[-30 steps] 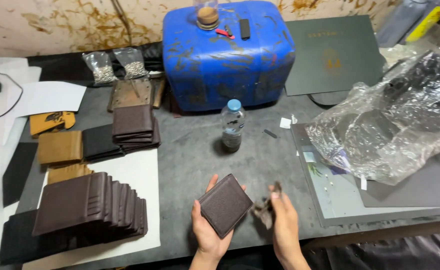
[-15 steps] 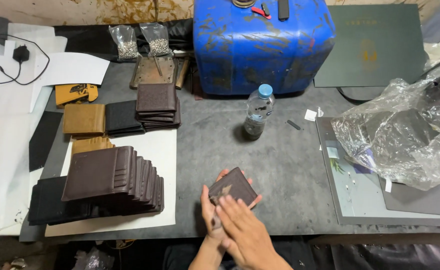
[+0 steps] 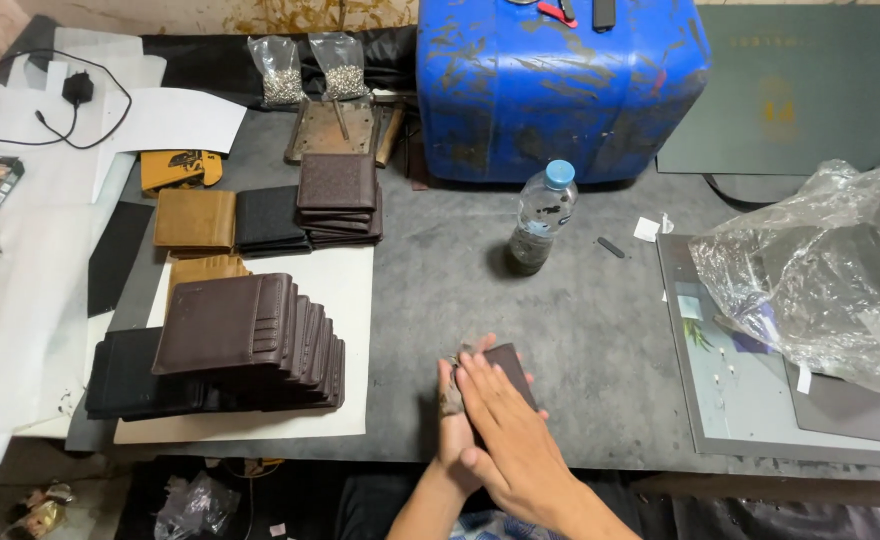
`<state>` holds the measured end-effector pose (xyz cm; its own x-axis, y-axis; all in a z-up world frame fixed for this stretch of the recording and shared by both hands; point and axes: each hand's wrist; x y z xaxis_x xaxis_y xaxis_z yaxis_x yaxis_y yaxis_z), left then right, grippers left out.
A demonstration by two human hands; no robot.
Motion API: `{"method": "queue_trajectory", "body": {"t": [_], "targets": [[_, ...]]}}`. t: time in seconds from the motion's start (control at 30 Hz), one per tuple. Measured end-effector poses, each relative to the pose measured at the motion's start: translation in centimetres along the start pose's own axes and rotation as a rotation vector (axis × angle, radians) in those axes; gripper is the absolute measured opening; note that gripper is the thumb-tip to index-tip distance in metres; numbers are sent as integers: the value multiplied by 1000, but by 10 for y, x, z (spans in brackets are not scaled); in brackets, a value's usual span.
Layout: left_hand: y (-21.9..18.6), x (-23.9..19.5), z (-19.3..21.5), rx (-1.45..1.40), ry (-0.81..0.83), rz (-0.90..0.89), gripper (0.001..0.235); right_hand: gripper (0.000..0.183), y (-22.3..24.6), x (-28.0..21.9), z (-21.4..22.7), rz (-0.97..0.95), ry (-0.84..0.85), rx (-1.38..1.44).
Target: Inspecting and cleaning leather wallets using a cloth and stacking them on a workbench.
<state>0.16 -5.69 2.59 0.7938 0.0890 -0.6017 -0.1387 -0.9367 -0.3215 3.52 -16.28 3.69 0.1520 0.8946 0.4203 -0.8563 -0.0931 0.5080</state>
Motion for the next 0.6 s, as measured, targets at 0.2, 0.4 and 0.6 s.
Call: {"method": "queue_trajectory", "body": {"t": [0.2,0.4,0.6], "targets": [[-3,13,14,-238,270,54,74,78,0,-21,-14,122,-4,-61],[-1,2,-5,-232,130,-35,86,81,-26,-36,-18,-94,-9,-308],[7,15,11,-72,105,9,88,100,11,-15,-26,-133,-162,-39]]}}
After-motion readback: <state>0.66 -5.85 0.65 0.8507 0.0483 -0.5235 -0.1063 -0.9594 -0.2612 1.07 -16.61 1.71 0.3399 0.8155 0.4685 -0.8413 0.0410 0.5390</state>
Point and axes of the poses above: each hand's wrist, its own x-axis towards the middle knuckle, its own z-axis out of the back of the hand, y = z × x, and after that the axes turned 11 degrees about z, right-handed
